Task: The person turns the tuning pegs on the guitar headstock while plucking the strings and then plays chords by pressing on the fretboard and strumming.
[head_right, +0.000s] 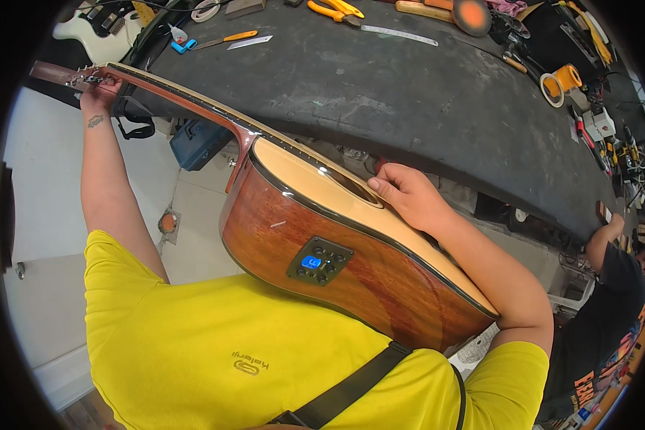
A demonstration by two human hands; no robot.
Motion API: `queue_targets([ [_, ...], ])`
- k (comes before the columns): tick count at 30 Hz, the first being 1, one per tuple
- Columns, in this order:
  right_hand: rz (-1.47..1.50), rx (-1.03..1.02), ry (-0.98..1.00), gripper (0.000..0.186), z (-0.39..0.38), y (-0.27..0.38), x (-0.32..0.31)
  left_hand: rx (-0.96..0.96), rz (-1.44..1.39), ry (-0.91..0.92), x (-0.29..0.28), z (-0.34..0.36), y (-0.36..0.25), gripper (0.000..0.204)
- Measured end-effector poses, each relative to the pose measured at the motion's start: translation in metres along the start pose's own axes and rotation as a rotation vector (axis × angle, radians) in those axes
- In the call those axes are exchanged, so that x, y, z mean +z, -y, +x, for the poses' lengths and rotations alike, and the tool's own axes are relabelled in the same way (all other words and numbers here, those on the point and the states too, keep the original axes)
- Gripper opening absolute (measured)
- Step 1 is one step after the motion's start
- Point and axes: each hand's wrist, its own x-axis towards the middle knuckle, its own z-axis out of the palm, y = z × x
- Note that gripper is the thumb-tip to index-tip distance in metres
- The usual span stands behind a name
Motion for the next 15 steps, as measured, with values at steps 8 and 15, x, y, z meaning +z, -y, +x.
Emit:
queue_targets([
  [8, -0.006, -0.019, 0.0, 0.035, 0.004, 0.007, 0.001, -0.021, 0.022, -0.078, 0.004, -0.002, -0.014, 0.035],
  [15, 0.029, 0.009, -0.005, 0.027, -0.006, 0.007, 0.001, -0.072, 0.005, -0.145, 0.013, -0.024, -0.004, 0.038],
])
